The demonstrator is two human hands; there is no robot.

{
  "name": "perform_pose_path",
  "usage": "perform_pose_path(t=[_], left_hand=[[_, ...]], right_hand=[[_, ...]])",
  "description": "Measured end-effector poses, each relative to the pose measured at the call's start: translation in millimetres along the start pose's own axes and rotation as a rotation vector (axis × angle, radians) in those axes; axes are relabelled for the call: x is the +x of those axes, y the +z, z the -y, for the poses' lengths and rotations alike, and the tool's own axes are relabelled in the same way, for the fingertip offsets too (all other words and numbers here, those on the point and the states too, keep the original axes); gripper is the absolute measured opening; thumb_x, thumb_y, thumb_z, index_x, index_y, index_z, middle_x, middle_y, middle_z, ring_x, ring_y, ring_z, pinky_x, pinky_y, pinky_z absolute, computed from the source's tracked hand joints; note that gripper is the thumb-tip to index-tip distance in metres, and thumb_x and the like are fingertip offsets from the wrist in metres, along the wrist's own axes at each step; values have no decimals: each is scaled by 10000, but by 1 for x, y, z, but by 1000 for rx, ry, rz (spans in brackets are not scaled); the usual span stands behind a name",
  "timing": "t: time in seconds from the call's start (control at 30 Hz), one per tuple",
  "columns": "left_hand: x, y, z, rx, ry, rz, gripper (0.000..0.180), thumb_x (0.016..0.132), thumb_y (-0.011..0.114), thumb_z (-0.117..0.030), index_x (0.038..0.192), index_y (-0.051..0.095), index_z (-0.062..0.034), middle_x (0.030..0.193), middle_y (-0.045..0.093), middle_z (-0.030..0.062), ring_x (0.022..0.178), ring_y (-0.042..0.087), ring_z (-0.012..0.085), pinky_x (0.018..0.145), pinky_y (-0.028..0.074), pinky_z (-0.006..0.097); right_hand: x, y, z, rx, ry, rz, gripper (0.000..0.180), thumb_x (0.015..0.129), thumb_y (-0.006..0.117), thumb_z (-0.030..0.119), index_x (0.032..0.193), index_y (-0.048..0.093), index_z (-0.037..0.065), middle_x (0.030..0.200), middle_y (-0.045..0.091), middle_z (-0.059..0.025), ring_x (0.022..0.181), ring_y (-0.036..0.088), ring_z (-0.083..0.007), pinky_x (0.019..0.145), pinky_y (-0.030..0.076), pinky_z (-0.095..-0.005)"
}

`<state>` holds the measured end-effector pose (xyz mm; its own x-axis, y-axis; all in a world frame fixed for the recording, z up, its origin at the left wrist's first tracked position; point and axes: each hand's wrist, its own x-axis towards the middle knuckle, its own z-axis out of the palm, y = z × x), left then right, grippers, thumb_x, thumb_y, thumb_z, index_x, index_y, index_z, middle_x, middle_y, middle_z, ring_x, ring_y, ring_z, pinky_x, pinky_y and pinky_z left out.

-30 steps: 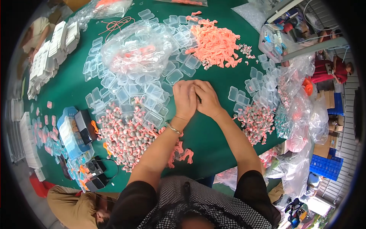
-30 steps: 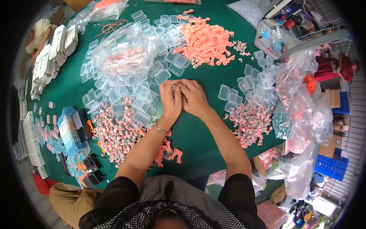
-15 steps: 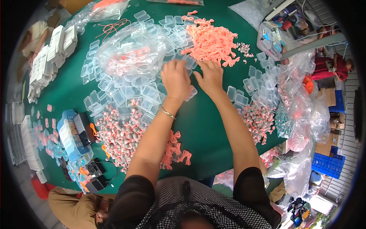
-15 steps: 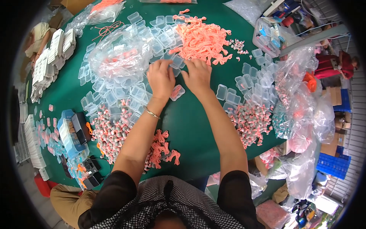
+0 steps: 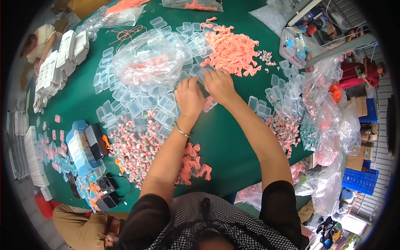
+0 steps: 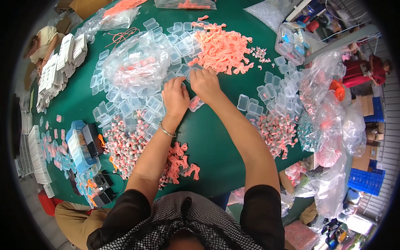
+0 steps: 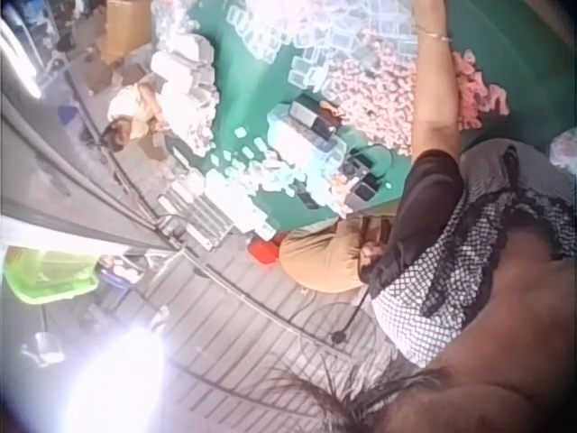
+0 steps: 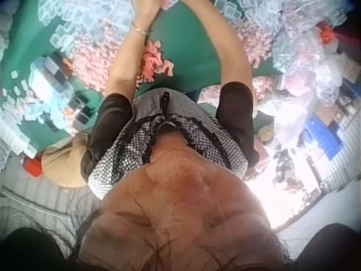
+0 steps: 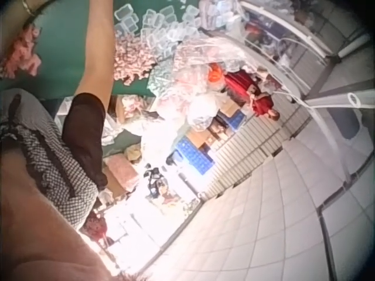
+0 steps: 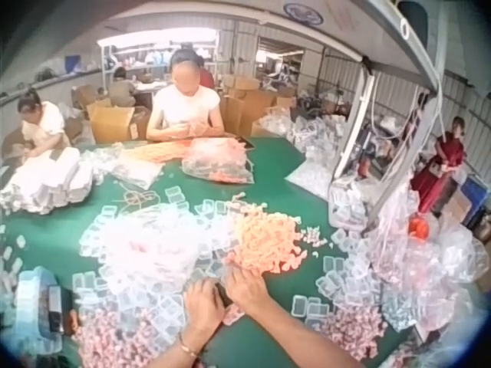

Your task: Packaging small pink decorative items into small clear plastic boxes at a workshop table.

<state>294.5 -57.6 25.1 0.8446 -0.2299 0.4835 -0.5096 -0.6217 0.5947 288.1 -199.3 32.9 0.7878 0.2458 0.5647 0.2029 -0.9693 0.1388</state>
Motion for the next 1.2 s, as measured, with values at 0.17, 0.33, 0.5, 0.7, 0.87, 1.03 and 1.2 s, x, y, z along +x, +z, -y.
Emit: perform_pose_path(t=[0.17,0.33,0.5,0.7,0.87,1.03,1.2], left_hand=[[5,-2,11,-194,-39,-107,279,789,610,-34,1060,618,-99,1003,624,99,962,563,302,786,425,430],[11,0,-1,-79,50,86,241,770,673,-59,1006,640,-97,951,626,83,899,572,290,765,444,413],[33,14,-4,40,86,122,248,756,696,-82,999,654,-102,967,628,78,901,576,287,761,452,413],[56,40,-2,78,72,-10,224,740,691,-90,962,675,-111,942,623,72,926,588,280,762,473,421],[67,44,6,167,64,81,175,733,693,-95,908,687,-110,924,632,71,895,603,284,741,489,426],[72,43,7,121,157,-48,91,717,701,-125,809,700,-120,841,653,64,832,620,285,698,493,424],[55,47,-17,-46,255,228,112,700,757,-155,800,713,-131,845,656,52,832,634,268,713,490,421]], right_hand=[[-18,-24,3,328,254,-236,118,768,641,78,882,615,58,702,608,-84,656,613,-258,575,473,-386],[-78,-47,-12,276,714,-166,142,792,628,96,931,626,67,668,616,-85,636,615,-284,596,471,-430],[-97,-52,-7,-46,678,71,172,792,617,126,960,623,88,611,607,-81,606,609,-291,636,429,-460],[-91,-67,-8,-90,668,186,153,795,606,128,945,624,105,608,618,-83,596,616,-295,644,416,-454],[-100,-81,-34,232,828,107,83,802,628,132,876,656,107,642,639,-84,626,643,-286,627,449,-434],[-101,-82,-51,360,839,52,60,798,655,91,857,661,86,694,646,-62,651,636,-262,620,468,-407],[-91,-63,-61,287,620,-2,68,777,684,82,842,667,91,721,629,-44,697,626,-256,611,476,-394]])
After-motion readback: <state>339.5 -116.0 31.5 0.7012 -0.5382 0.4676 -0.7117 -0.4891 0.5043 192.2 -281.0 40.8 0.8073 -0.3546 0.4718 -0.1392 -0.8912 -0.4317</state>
